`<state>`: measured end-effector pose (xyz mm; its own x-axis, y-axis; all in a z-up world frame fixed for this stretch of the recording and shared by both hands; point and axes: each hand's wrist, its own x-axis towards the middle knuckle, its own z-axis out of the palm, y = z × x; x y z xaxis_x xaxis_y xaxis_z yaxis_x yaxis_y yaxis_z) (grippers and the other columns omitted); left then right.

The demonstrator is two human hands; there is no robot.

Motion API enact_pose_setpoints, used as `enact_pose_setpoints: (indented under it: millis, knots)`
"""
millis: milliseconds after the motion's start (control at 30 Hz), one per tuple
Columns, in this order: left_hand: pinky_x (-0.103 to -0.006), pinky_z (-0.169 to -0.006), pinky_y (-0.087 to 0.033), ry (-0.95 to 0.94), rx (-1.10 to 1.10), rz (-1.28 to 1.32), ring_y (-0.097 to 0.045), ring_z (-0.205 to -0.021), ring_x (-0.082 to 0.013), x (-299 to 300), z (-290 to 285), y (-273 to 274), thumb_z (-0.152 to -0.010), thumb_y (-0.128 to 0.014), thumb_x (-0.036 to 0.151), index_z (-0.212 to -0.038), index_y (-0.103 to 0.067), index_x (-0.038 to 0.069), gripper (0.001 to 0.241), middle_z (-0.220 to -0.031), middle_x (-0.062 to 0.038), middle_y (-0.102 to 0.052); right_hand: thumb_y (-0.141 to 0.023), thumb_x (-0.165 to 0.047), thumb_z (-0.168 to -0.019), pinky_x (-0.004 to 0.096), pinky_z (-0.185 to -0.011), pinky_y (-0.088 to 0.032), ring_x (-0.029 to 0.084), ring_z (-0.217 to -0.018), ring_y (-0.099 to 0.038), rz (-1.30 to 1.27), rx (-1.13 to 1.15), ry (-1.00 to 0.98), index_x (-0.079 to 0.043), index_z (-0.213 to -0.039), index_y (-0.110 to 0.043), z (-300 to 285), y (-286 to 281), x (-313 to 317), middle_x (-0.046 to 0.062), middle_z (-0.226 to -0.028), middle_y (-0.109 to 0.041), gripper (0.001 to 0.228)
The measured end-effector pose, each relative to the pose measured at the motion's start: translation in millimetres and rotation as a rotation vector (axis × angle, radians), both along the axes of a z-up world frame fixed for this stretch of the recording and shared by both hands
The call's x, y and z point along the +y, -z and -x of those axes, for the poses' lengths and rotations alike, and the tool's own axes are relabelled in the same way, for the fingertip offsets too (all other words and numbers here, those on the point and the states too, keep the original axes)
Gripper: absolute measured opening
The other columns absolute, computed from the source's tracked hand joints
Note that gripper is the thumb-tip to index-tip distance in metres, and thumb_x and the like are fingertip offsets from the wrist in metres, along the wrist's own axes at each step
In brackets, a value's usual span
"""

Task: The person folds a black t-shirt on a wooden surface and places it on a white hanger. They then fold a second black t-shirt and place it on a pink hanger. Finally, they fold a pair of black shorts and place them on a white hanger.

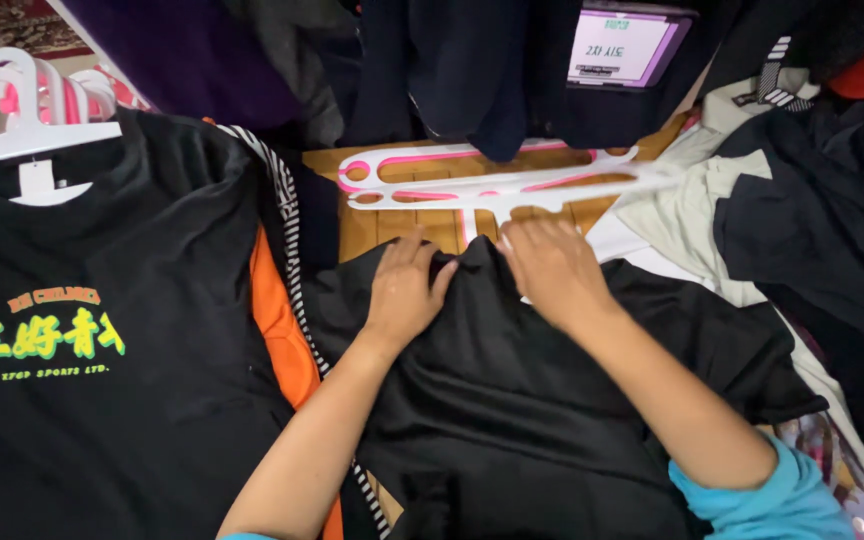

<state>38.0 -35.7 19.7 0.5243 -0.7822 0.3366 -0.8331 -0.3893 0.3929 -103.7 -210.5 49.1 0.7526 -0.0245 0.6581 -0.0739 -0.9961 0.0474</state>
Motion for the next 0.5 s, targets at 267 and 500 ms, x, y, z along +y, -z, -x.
enact_pose_setpoints:
  millis: [267, 500]
  knots:
    - [-0.0220, -0.063, -0.061, 0.158, 1.471, 0.485, -0.070, -0.068, -0.0076, 3, 57, -81, -0.105, -0.059, 0.026, -0.102, -0.071, 0.010, 0.020, -0.074, 0.004, -0.067, -0.047, -0.012, -0.100, 0.040, -0.065, -0.047, 0.031, -0.076, -0.056, 0.161, -0.022, 0.028, 0.001, -0.115, -0.063, 35, -22, 95, 0.010, -0.081, -0.051, 0.025]
    - [-0.0245, -0.041, -0.056, 0.412, 1.477, 0.281, -0.069, -0.047, -0.0163, 7, 20, -42, -0.105, -0.054, 0.015, -0.124, -0.062, -0.002, 0.027, -0.060, -0.011, -0.067, -0.055, -0.019, -0.102, 0.043, -0.074, -0.051, 0.035, -0.089, -0.062, -0.064, 0.031, -0.270, -0.003, -0.110, -0.067, 74, -93, 92, 0.013, -0.097, -0.061, 0.022]
